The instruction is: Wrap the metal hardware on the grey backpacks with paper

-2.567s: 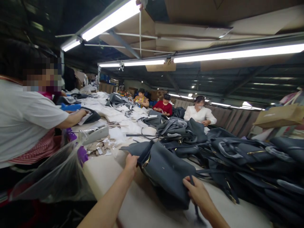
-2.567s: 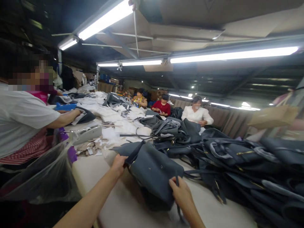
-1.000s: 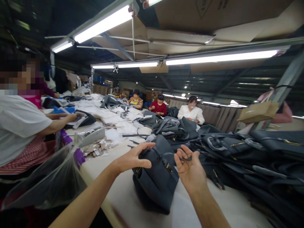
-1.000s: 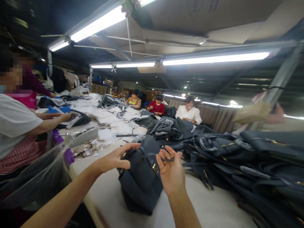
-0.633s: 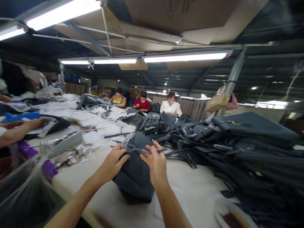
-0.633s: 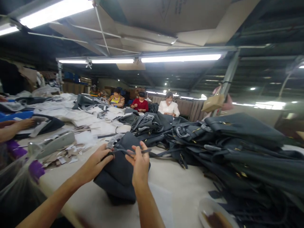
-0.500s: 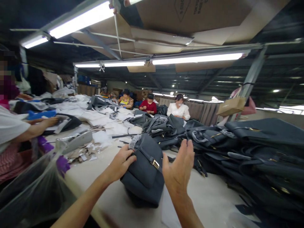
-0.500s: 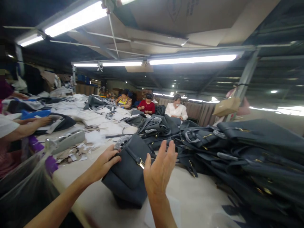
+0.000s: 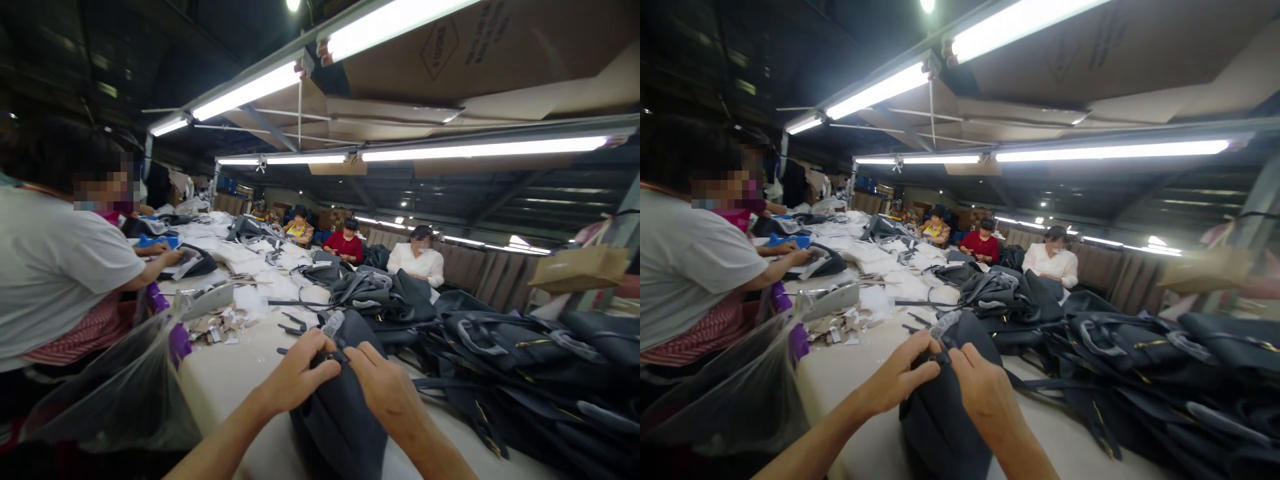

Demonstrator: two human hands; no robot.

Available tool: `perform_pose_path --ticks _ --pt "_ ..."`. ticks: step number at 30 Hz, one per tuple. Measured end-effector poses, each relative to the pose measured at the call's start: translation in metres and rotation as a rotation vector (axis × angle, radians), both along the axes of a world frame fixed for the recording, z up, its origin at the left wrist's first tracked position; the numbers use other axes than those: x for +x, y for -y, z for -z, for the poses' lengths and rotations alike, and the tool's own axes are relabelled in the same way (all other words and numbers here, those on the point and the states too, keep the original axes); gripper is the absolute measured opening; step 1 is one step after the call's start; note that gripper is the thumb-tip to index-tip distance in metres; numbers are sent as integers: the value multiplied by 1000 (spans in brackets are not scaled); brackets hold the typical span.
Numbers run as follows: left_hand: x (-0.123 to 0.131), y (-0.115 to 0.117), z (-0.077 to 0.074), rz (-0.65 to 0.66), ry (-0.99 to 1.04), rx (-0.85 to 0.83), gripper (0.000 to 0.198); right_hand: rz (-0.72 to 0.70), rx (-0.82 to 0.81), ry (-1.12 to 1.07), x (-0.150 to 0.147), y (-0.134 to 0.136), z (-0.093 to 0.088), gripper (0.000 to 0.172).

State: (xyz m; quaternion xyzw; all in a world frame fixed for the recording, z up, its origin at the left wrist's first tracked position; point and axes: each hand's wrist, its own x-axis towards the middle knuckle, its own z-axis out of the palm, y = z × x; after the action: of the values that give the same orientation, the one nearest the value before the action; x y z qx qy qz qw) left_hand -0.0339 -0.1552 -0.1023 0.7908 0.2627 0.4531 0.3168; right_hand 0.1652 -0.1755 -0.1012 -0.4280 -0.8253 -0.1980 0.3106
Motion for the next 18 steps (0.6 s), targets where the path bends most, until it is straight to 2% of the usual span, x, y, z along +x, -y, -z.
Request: perform_pose_path --ticks 5,8,9,12,15,18 --pt "8 -10 10 -61 271 -128 23 47 -664 -514 6 0 -3 38" --pt "20 -15 15 -201 352 -145 19 48 -933 -881 2 -5 -7 38" --pt "23 -17 16 -261 374 -140 16 47 -974 -972 1 -7 -8 40" --pt "30 -19 18 -378 450 -132 13 53 -951 -1063 0 -12 -7 40" --pt "34 -18 20 -422 501 -124 12 62 -941 -1091 0 -16 -2 38" --pt "39 -15 24 -439 513 -124 13 6 -971 -1124 -7 -22 0 41"
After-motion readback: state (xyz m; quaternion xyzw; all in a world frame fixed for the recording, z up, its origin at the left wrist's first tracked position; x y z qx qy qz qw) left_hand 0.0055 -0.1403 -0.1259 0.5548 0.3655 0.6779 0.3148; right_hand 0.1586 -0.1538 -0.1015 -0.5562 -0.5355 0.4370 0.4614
